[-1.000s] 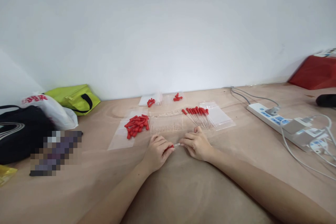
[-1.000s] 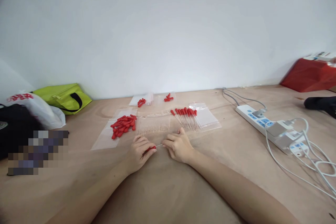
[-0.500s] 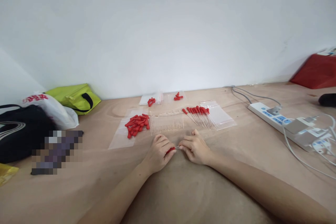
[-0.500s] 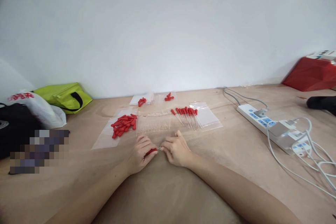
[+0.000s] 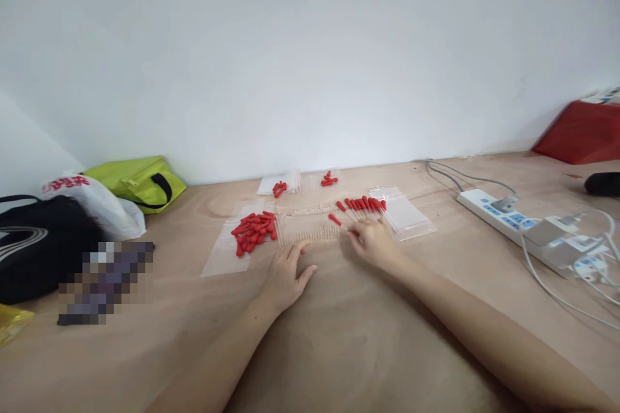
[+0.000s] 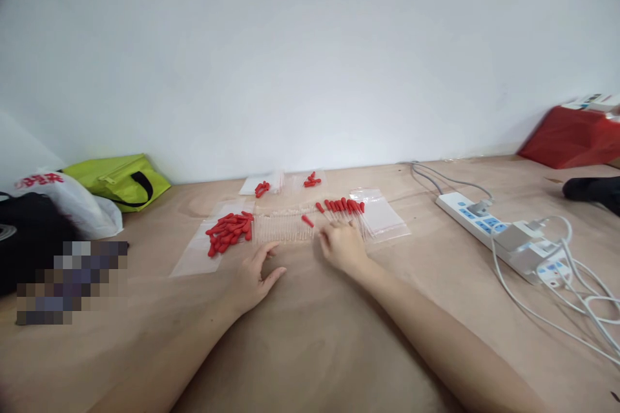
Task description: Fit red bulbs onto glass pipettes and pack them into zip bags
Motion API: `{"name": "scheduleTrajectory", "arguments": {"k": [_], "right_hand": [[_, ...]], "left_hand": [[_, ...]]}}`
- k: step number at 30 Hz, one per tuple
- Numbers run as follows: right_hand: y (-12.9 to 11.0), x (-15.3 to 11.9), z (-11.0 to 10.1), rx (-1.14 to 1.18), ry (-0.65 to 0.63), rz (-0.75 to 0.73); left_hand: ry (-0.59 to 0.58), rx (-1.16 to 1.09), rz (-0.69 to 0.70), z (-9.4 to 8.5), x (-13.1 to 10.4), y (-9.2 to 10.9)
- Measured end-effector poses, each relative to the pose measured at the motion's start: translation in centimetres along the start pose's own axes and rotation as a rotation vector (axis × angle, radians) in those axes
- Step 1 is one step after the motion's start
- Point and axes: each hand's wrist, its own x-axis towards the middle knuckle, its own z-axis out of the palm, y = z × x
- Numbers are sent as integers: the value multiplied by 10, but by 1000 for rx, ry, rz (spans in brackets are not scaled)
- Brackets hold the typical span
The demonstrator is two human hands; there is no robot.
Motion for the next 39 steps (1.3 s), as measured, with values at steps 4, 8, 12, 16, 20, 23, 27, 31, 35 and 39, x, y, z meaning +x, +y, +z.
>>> {"name": "scheduleTrajectory", "arguments": {"k": [4,8,12,16,20,23,27,31,35,39], "right_hand": [[16,32,6,-33,-30,313],[18,47,15,-77,-69,437],[16,47,19,-93,-95,485],[16,46,18,-63,-142,504],[15,44,14,-117,-130,477],[10,42,12,-145,-84,404],[-5,41,14,-111,-51,324],[-21,47,19,-107,-82,343],[-27,55,20,-99,-128,406],[-26,64,21,-70,-174,450]], "left_hand": [[-35,-29,17,0,0,1],[-44,-25,13,1,0,0],[-50,-8,26,2,0,-2],[-57,12,27,2,0,-3],[-48,51,25,4,0,-1],[-1,184,-11,1,1,-3],[159,474,-190,-11,8,-18],[251,652,-371,-24,16,-42],[264,698,-416,-25,20,-53],[266,691,-396,-21,21,-53]]}}
